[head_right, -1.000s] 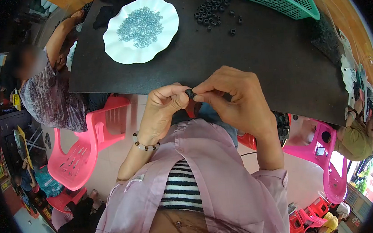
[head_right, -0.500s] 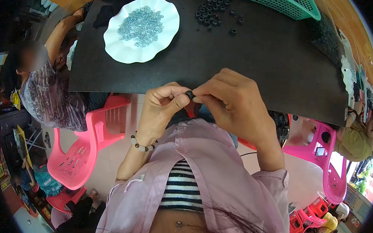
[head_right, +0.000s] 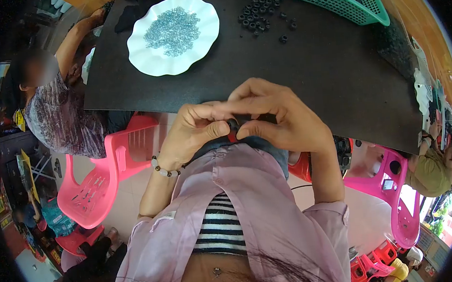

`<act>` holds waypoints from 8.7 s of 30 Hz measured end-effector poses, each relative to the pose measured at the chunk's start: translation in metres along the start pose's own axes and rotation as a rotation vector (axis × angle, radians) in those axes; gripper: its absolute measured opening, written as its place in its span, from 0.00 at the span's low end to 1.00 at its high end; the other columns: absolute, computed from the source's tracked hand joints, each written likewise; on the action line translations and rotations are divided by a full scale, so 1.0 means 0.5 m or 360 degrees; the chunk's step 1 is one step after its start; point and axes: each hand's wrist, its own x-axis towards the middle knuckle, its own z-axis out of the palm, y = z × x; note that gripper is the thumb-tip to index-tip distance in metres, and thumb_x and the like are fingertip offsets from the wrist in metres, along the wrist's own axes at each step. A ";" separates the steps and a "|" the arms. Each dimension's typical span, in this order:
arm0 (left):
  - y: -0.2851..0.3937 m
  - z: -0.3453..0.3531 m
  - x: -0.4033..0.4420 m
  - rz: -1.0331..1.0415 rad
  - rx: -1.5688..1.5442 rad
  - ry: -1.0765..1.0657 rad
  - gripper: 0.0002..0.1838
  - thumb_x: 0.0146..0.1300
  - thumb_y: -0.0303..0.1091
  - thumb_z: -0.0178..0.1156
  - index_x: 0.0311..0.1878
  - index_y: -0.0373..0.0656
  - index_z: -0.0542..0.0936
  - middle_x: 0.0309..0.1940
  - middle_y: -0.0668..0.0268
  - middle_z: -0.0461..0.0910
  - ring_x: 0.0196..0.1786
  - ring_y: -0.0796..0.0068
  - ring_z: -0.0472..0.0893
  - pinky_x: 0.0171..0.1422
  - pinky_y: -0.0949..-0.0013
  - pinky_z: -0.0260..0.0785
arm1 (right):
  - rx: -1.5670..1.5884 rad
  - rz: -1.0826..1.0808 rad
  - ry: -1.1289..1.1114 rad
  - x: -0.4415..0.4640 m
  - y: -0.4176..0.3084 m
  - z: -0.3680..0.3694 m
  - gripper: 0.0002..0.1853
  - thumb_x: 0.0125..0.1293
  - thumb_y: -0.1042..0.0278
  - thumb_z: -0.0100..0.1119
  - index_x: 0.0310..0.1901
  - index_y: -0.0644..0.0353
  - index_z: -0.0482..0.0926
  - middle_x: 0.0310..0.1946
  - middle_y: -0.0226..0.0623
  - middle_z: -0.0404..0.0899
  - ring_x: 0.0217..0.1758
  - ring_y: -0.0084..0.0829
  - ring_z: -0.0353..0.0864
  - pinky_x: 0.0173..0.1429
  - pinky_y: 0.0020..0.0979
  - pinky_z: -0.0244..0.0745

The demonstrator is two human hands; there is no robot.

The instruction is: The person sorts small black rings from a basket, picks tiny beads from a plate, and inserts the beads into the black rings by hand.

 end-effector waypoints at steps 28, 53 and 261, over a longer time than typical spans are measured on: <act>-0.005 0.038 -0.034 0.0311 0.0019 0.0157 0.06 0.59 0.26 0.65 0.36 0.33 0.83 0.28 0.66 0.79 0.30 0.84 0.75 0.35 0.80 0.67 | -0.0268 -0.0475 0.0436 -0.037 0.022 0.055 0.09 0.55 0.67 0.67 0.37 0.59 0.86 0.36 0.35 0.85 0.34 0.29 0.76 0.36 0.26 0.72; -0.035 0.048 -0.007 -0.0123 -0.0794 0.0187 0.12 0.64 0.36 0.61 0.46 0.38 0.82 0.38 0.66 0.81 0.32 0.84 0.75 0.42 0.79 0.72 | 0.0200 -0.0405 0.0356 -0.031 0.084 0.034 0.32 0.46 0.57 0.73 0.50 0.70 0.79 0.47 0.42 0.81 0.44 0.29 0.73 0.49 0.28 0.68; 0.065 -0.098 0.219 -0.0002 -0.0997 0.0690 0.10 0.64 0.32 0.61 0.45 0.36 0.78 0.35 0.62 0.83 0.34 0.77 0.83 0.39 0.77 0.77 | 0.0731 0.0250 0.0487 0.272 0.115 -0.019 0.07 0.64 0.70 0.60 0.41 0.62 0.82 0.40 0.29 0.79 0.41 0.17 0.76 0.49 0.21 0.72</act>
